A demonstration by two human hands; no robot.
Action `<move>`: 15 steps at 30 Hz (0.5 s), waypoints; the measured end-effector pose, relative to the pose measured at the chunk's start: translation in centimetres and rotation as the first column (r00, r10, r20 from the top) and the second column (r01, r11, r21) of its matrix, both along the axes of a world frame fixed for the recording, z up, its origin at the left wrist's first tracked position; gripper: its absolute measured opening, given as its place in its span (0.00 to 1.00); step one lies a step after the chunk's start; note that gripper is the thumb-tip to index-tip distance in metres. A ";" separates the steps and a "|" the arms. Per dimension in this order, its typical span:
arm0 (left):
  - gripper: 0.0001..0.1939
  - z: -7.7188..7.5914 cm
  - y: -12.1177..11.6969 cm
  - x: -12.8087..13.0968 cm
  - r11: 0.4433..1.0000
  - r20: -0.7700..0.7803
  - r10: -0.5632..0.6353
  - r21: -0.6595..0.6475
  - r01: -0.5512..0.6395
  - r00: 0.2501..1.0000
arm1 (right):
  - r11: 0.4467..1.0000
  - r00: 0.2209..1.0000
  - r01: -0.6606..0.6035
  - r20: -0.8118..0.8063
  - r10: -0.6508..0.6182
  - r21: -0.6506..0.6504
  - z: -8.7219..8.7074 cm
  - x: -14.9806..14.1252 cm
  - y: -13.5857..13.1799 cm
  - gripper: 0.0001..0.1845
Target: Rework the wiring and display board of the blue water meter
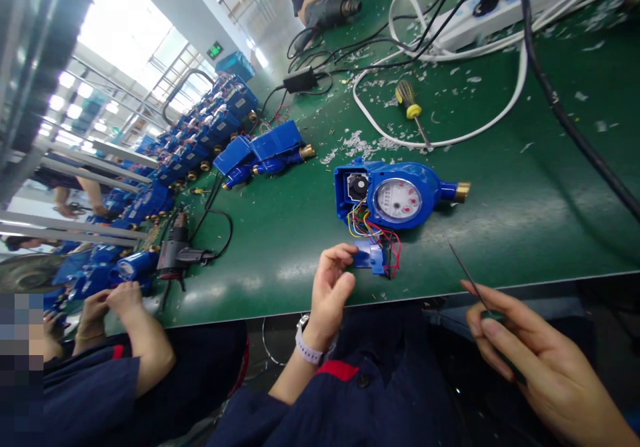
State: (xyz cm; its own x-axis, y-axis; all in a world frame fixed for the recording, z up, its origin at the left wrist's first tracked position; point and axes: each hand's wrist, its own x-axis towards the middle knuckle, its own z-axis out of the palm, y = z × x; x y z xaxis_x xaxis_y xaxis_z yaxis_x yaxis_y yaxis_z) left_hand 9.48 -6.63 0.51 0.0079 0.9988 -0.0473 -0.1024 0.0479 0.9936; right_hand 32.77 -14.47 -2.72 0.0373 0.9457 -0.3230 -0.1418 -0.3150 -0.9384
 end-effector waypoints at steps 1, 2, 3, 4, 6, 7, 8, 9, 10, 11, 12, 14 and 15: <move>0.21 -0.2 0.1 -0.2 0.996 -0.145 -0.088 0.017 0.091 0.986 | 1.000 1.000 -0.003 0.007 0.002 0.021 0.1 -0.1 -0.1 0.24; 0.27 -0.3 0.2 -0.4 0.984 -0.268 -0.170 0.009 0.179 0.948 | 0.999 1.000 -0.001 0.007 0.001 0.040 0.3 -0.2 -0.1 0.23; 0.33 -0.3 0.4 -0.5 0.968 -0.364 -0.239 -0.015 0.251 0.900 | 0.998 1.000 0.004 0.004 -0.005 0.055 0.4 -0.3 -0.1 0.22; 0.37 -0.4 0.6 -0.6 0.954 -0.435 -0.285 -0.039 0.298 0.854 | 0.998 1.000 0.013 0.006 -0.014 0.068 0.5 -0.3 -0.2 0.21; 0.42 -0.3 1.2 -0.5 0.940 -0.531 -0.319 -0.068 0.335 0.785 | 0.996 1.000 0.012 0.023 -0.014 0.086 0.5 -0.3 -0.1 0.20; 0.43 -0.3 1.5 -0.4 0.939 -0.563 -0.316 -0.069 0.338 0.764 | 0.996 0.999 -0.005 0.038 0.002 0.093 0.6 -0.3 -0.1 0.20; 0.44 -0.3 1.9 -0.2 0.940 -0.585 -0.306 -0.060 0.335 0.751 | 0.995 0.998 -0.025 0.059 0.020 0.098 0.6 -0.3 0.0 0.19; 0.44 -0.4 2.3 -0.1 0.941 -0.598 -0.296 -0.049 0.334 0.745 | 0.994 0.996 -0.046 0.081 0.038 0.104 0.5 -0.2 0.0 0.19; 0.45 -0.4 2.6 0.0 0.941 -0.605 -0.288 -0.037 0.335 0.742 | 0.991 0.993 -0.067 0.103 0.055 0.114 0.5 -0.1 0.1 0.18; 0.45 -0.4 2.9 0.1 0.939 -0.607 -0.289 -0.030 0.342 0.740 | 0.989 0.990 -0.083 0.124 0.068 0.124 0.5 -0.1 0.1 0.17; 0.45 -0.4 3.3 0.1 0.934 -0.606 -0.301 -0.029 0.357 0.737 | 0.986 0.987 -0.098 0.143 0.079 0.133 0.5 0.0 0.1 0.17; 0.47 -0.3 3.8 0.1 0.919 -0.599 -0.335 -0.037 0.393 0.727 | 0.981 0.979 -0.130 0.174 0.105 0.141 0.5 0.0 0.1 0.17; 0.48 -0.2 4.0 0.0 0.909 -0.590 -0.360 -0.047 0.414 0.723 | 0.979 0.975 -0.147 0.189 0.119 0.141 0.6 0.1 0.1 0.17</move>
